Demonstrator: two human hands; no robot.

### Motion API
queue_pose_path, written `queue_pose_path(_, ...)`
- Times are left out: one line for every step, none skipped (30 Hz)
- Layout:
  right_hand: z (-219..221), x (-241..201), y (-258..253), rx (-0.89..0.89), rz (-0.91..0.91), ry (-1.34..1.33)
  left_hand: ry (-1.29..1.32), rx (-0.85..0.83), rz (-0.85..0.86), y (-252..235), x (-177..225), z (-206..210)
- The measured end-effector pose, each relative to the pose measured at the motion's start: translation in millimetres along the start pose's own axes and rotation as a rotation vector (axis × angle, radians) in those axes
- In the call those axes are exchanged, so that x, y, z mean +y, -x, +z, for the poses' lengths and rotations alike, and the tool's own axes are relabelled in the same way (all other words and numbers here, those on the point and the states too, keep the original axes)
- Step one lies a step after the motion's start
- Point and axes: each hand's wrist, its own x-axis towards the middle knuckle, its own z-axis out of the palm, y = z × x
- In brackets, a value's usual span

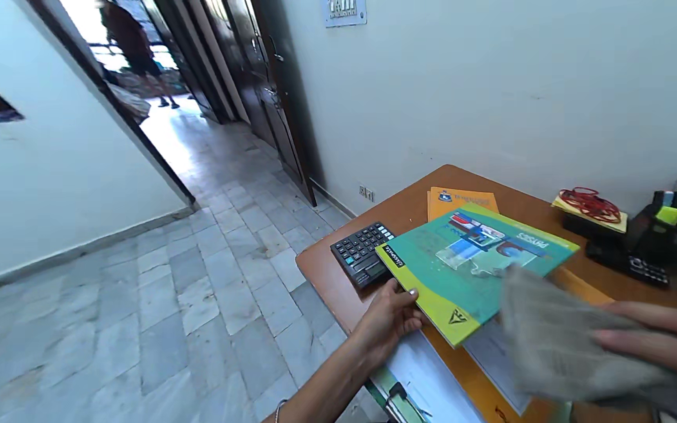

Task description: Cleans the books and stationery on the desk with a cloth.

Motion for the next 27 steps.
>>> queue_pose_path(16.3, 17.7, -3.7, -0.031, -0.057, 0.005, 0.011, -0.003, -0.002, -0.2, -0.5, -0.3)
queue_pose_path(36.0, 33.3, -10.0, -0.002, -0.111, 0.022, 0.022, -0.005, -0.005, -0.1, -1.0, -0.9)
queue_pose_path(55.4, 48.1, -17.6, 0.068, -0.158, 0.045, 0.031, -0.002, -0.006, -0.2, -1.6, -1.7)
queue_pose_path(70.4, 61.4, -25.7, 0.137, -0.190, 0.057, 0.043, 0.000, -0.005, -0.7, -2.4, -3.0)
queue_pose_path(78.1, 70.8, -33.8, 0.175, -0.209, 0.043, 0.056, -0.002, -0.002, -1.4, -2.8, -4.4)
queue_pose_path(80.2, 76.2, -41.1, 0.191, -0.218, 0.026, 0.067, -0.004, 0.001, -2.3, -2.8, -5.2)
queue_pose_path(79.4, 78.2, -47.2, 0.193, -0.218, 0.021, 0.073, -0.002, 0.000, -3.0, -2.8, -4.9)
queue_pose_path(77.5, 78.0, -52.2, 0.185, -0.210, 0.028, 0.076, 0.003, 0.000, -3.5, -3.1, -4.1)
queue_pose_path(75.8, 75.9, -56.9, 0.174, -0.195, 0.044, 0.072, 0.007, 0.000, -3.8, -3.2, -3.0)
queue_pose_path(74.2, 71.8, -61.5, 0.155, -0.172, 0.062, 0.062, 0.010, 0.001, -3.7, -3.6, -1.7)
queue_pose_path(73.1, 65.9, -66.2, 0.130, -0.144, 0.078, 0.046, 0.013, 0.007, -3.7, -4.4, -0.2)
queue_pose_path(73.4, 58.9, -71.3, 0.094, -0.119, 0.084, 0.027, 0.015, 0.015, -3.2, -5.5, 1.4)
queue_pose_path(76.2, 51.9, -76.7, 0.062, -0.098, 0.086, 0.013, 0.017, 0.023, -2.8, -6.8, 2.6)
queue_pose_path(81.9, 46.2, -81.7, 0.048, -0.084, 0.082, 0.006, 0.021, 0.029, -2.4, -8.0, 3.2)
queue_pose_path(90.5, 42.6, -85.9, 0.053, -0.077, 0.062, 0.006, 0.024, 0.035, -1.5, -8.6, 4.2)
queue_pose_path(102.9, 42.3, -89.5, 0.096, -0.087, 0.058, 0.006, 0.030, 0.039, -0.4, -8.6, 5.4)
queue_pose_path(116.6, 44.4, -93.5, 0.162, -0.109, 0.071, 0.008, 0.032, 0.041, 0.4, -8.3, 6.2)
queue_pose_path(128.0, 46.7, -98.3, 0.219, -0.132, 0.086, 0.011, 0.033, 0.042, 1.1, -7.8, 6.8)
queue_pose_path(135.9, 48.0, -103.8, 0.253, -0.145, 0.093, 0.013, 0.038, 0.038, 1.5, -6.9, 7.0)
queue_pose_path(140.1, 48.6, -109.5, 0.261, -0.144, 0.090, 0.020, 0.043, 0.032, 1.0, -5.9, 6.7)
queue_pose_path(141.8, 49.1, -115.1, 0.256, -0.137, 0.083, 0.028, 0.045, 0.027, 0.0, -5.0, 6.1)
queue_pose_path(142.8, 49.0, -120.3, 0.249, -0.129, 0.078, 0.033, 0.045, 0.022, -1.3, -4.8, 5.3)
queue_pose_path(144.6, 49.0, -125.0, 0.243, -0.121, 0.076, 0.037, 0.046, 0.013, -2.1, -4.8, 5.0)
queue_pose_path(146.3, 48.4, -129.8, 0.233, -0.108, 0.076, 0.034, 0.041, 0.005, -2.4, -5.1, 5.1)
queue_pose_path(147.5, 46.9, -135.1, 0.208, -0.089, 0.068, 0.024, 0.037, 0.002, -2.4, -5.4, 5.9)
queue_pose_path(148.2, 44.5, -141.1, 0.170, -0.062, 0.054, 0.013, 0.035, 0.002, -2.1, -6.2, 6.9)
queue_pose_path(149.2, 41.5, -148.2, 0.121, -0.033, 0.040, 0.002, 0.041, 0.003, -1.4, -6.7, 8.2)
